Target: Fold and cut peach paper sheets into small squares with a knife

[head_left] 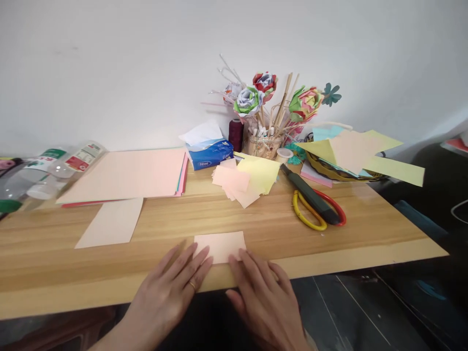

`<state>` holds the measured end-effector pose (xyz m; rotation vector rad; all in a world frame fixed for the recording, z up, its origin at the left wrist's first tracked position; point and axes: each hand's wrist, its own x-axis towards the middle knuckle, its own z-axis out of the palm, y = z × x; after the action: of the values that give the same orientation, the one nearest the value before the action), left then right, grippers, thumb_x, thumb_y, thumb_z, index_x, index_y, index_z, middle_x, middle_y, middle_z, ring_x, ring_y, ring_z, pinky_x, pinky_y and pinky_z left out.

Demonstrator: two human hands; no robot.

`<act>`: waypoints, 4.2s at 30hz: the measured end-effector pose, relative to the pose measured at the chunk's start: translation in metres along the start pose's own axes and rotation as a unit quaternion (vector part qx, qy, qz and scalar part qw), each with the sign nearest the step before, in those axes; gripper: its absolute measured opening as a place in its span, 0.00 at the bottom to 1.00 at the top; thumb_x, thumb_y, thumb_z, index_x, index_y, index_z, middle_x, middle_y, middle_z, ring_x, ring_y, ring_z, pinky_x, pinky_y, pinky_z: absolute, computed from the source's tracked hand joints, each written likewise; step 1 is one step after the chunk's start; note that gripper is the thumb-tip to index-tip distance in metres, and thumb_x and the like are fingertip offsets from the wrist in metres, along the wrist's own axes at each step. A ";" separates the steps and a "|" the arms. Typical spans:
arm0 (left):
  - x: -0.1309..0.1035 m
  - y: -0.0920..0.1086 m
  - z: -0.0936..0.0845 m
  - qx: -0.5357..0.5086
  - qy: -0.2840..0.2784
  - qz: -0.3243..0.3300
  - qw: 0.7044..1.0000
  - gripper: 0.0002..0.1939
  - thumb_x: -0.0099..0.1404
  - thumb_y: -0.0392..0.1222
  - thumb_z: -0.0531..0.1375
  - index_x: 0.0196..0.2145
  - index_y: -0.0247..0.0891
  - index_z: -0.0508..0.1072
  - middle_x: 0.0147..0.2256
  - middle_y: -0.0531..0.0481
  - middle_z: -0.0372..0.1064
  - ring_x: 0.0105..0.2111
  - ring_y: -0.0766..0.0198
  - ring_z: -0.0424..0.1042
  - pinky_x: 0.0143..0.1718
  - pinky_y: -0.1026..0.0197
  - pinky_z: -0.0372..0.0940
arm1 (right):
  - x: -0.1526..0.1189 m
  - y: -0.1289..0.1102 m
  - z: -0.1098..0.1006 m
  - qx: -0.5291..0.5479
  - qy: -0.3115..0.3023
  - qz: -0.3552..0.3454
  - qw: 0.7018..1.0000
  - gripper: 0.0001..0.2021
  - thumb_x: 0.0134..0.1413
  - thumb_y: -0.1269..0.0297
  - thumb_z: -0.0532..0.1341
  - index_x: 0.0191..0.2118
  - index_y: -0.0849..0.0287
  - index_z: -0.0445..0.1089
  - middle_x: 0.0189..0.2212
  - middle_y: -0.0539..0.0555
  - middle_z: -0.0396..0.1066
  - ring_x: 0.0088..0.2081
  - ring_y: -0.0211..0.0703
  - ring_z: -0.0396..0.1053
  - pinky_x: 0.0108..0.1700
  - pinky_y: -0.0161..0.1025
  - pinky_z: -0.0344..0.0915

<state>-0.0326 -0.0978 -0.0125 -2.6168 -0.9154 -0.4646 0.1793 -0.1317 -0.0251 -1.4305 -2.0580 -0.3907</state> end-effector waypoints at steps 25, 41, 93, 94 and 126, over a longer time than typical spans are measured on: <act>0.035 0.058 0.010 0.022 0.077 0.009 0.997 0.19 0.71 0.36 0.45 0.54 0.23 0.64 0.53 0.37 0.65 0.54 0.55 0.66 0.51 0.56 0.65 | -0.016 0.027 0.001 -0.013 0.003 -0.066 0.998 0.16 0.57 0.61 0.59 0.50 0.59 0.68 0.51 0.61 0.68 0.52 0.49 0.65 0.50 0.47 0.62; -0.043 0.012 0.014 0.034 0.098 -0.018 0.994 0.21 0.69 0.31 0.50 0.59 0.30 0.58 0.54 0.42 0.65 0.57 0.57 0.61 0.54 0.56 0.63 | -0.017 0.033 0.006 -0.010 0.023 -0.052 0.998 0.17 0.52 0.59 0.63 0.49 0.53 0.69 0.51 0.63 0.66 0.51 0.52 0.65 0.50 0.52 0.62; 0.008 -0.055 0.003 -0.241 -0.196 -0.098 0.945 0.22 0.74 0.50 0.37 0.64 0.52 0.46 0.65 0.54 0.42 0.65 0.61 0.39 0.61 0.46 0.31 | -0.039 0.006 -0.051 -0.029 -0.181 -0.205 0.961 0.23 0.55 0.75 0.45 0.57 0.61 0.59 0.38 0.58 0.71 0.22 0.37 0.71 0.15 0.30 0.63; 0.008 -0.055 0.002 -0.241 -0.196 -0.100 0.945 0.22 0.74 0.51 0.37 0.64 0.52 0.46 0.65 0.54 0.42 0.65 0.61 0.39 0.61 0.47 0.31 | -0.038 0.006 -0.051 -0.031 -0.181 -0.202 0.962 0.23 0.55 0.75 0.46 0.57 0.61 0.59 0.38 0.58 0.70 0.22 0.38 0.71 0.15 0.30 0.63; 0.008 -0.043 -0.005 -0.151 -0.201 -0.110 0.962 0.27 0.71 0.56 0.41 0.64 0.44 0.48 0.65 0.49 0.40 0.65 0.59 0.40 0.62 0.47 0.32 | -0.031 0.003 -0.058 -0.080 -0.195 -0.175 0.962 0.27 0.51 0.77 0.49 0.59 0.64 0.55 0.29 0.53 0.66 0.20 0.37 0.67 0.14 0.30 0.60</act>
<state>-0.0552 -0.0637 0.0033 -2.9631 -1.3693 -0.1265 0.2068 -0.1852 0.0007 -1.3118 -2.6689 -0.4538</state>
